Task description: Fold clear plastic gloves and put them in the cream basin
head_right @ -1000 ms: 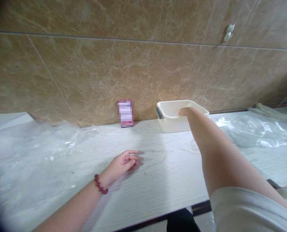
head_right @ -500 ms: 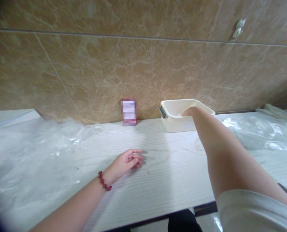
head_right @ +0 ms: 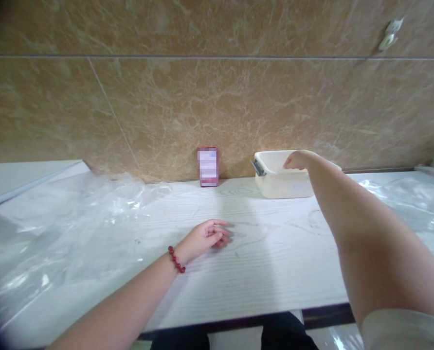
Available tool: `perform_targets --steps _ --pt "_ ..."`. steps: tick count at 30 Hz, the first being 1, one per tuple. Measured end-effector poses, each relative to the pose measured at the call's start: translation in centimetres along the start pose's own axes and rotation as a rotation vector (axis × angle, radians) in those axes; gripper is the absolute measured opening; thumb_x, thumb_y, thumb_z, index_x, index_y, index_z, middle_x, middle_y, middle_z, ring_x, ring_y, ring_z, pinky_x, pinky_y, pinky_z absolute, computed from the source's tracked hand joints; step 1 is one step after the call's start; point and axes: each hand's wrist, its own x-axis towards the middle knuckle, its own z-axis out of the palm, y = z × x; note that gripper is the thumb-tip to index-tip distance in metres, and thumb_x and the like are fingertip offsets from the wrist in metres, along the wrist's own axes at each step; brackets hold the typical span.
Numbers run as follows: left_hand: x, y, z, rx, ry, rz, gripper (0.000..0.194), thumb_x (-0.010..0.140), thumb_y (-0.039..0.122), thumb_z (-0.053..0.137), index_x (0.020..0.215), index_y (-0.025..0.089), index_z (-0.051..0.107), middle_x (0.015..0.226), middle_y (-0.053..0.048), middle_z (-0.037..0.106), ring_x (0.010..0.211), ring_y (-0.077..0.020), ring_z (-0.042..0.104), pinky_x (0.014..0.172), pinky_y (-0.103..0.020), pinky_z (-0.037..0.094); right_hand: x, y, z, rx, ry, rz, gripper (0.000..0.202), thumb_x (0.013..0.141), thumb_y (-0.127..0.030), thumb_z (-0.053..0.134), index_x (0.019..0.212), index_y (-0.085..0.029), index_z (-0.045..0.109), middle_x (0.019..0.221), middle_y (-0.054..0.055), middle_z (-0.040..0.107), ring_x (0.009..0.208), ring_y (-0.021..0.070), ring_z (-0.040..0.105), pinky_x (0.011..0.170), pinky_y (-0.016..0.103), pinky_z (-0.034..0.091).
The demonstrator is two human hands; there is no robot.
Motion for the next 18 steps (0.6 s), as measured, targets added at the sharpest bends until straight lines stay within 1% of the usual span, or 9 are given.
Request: perform_targets --steps 2,3,4,5,8,11,14,16,18 --pt "0.0 -0.1 0.0 -0.005 0.000 -0.012 0.022 0.074 0.007 0.047 0.096 0.011 0.048 0.089 -0.011 0.059 0.071 -0.0112 0.059 0.065 -0.027 0.047 -1.0 -1.2 -1.2 -0.103 -0.194 0.045 0.026 0.052 -0.032 0.062 0.053 -0.005 0.062 0.051 0.004 0.057 0.047 0.0038 0.039 0.051 0.024 0.026" --pt "0.0 -0.1 0.0 -0.003 0.000 -0.018 0.022 0.074 0.006 0.046 0.096 0.011 0.048 0.088 -0.011 0.059 0.071 -0.0107 0.059 0.064 -0.026 0.047 -1.6 -1.9 -1.9 -0.149 -0.224 0.063 0.027 0.051 -0.032 0.063 0.060 -0.007 0.064 0.053 0.004 0.058 0.048 0.0048 0.040 0.051 0.024 0.027" --pt "0.0 -0.1 0.0 0.003 0.000 -0.021 0.022 0.075 0.006 0.046 0.096 0.011 0.048 0.088 -0.011 0.059 0.070 -0.0102 0.059 0.064 -0.026 0.047 -2.5 -2.5 -2.6 -0.157 -0.188 0.082 0.029 0.053 -0.034 0.063 0.067 -0.008 0.065 0.057 0.005 0.059 0.049 0.0058 0.041 0.051 0.025 0.027" --pt "-0.1 -0.1 0.0 0.010 -0.001 -0.019 0.022 0.075 0.005 0.046 0.096 0.011 0.048 0.087 -0.011 0.058 0.070 -0.0098 0.059 0.064 -0.026 0.047 -3.4 -3.1 -3.3 -0.134 -0.109 0.087 0.031 0.056 -0.035 0.061 0.072 -0.009 0.066 0.060 0.006 0.059 0.050 0.0066 0.041 0.052 0.025 0.028" --pt "-0.1 -0.2 0.0 0.021 -0.020 -0.001 0.021 0.074 0.005 0.046 0.094 0.010 0.048 0.086 -0.010 0.059 0.069 -0.0094 0.058 0.065 -0.026 0.047 -6.5 -4.8 -5.0 -0.009 0.077 0.064 0.031 0.061 -0.037 0.059 0.077 -0.011 0.065 0.065 0.007 0.060 0.052 0.0081 0.041 0.052 0.024 0.029" --pt "0.0 -0.5 -0.1 0.033 -0.043 0.020 0.021 0.074 0.004 0.047 0.094 0.011 0.048 0.085 -0.009 0.059 0.068 -0.0091 0.058 0.066 -0.027 0.046 -9.9 -6.3 -5.8 0.081 0.131 0.032 0.031 0.065 -0.039 0.056 0.078 -0.013 0.065 0.064 0.007 0.060 0.051 0.0095 0.043 0.051 0.023 0.031" --pt "0.2 -0.8 -0.3 0.071 -0.054 0.057 0.021 0.074 0.004 0.045 0.094 0.011 0.048 0.082 -0.007 0.059 0.067 -0.0083 0.058 0.068 -0.028 0.046 -13.3 -7.9 -5.1 0.158 0.126 -0.004 0.031 0.069 -0.040 0.050 0.081 -0.016 0.065 0.067 0.007 0.061 0.055 0.0121 0.048 0.052 0.024 0.033" --pt "0.3 -1.0 -0.4 0.099 -0.056 0.083 0.021 0.074 0.005 0.045 0.094 0.011 0.048 0.081 -0.007 0.059 0.067 -0.0081 0.058 0.069 -0.028 0.045 -15.7 -9.0 -3.8 0.205 0.065 -0.050 0.032 0.072 -0.041 0.045 0.080 -0.017 0.064 0.067 0.007 0.061 0.058 0.0140 0.051 0.053 0.024 0.035" --pt "0.3 -1.0 -0.5 0.122 -0.066 0.102 0.021 0.073 0.006 0.047 0.093 0.011 0.049 0.080 -0.006 0.059 0.067 -0.0083 0.058 0.069 -0.027 0.045 -18.3 -10.0 -1.7 0.293 -0.024 -0.123 0.029 0.073 -0.039 0.044 0.078 -0.017 0.063 0.068 0.006 0.061 0.060 0.0142 0.053 0.054 0.024 0.038"
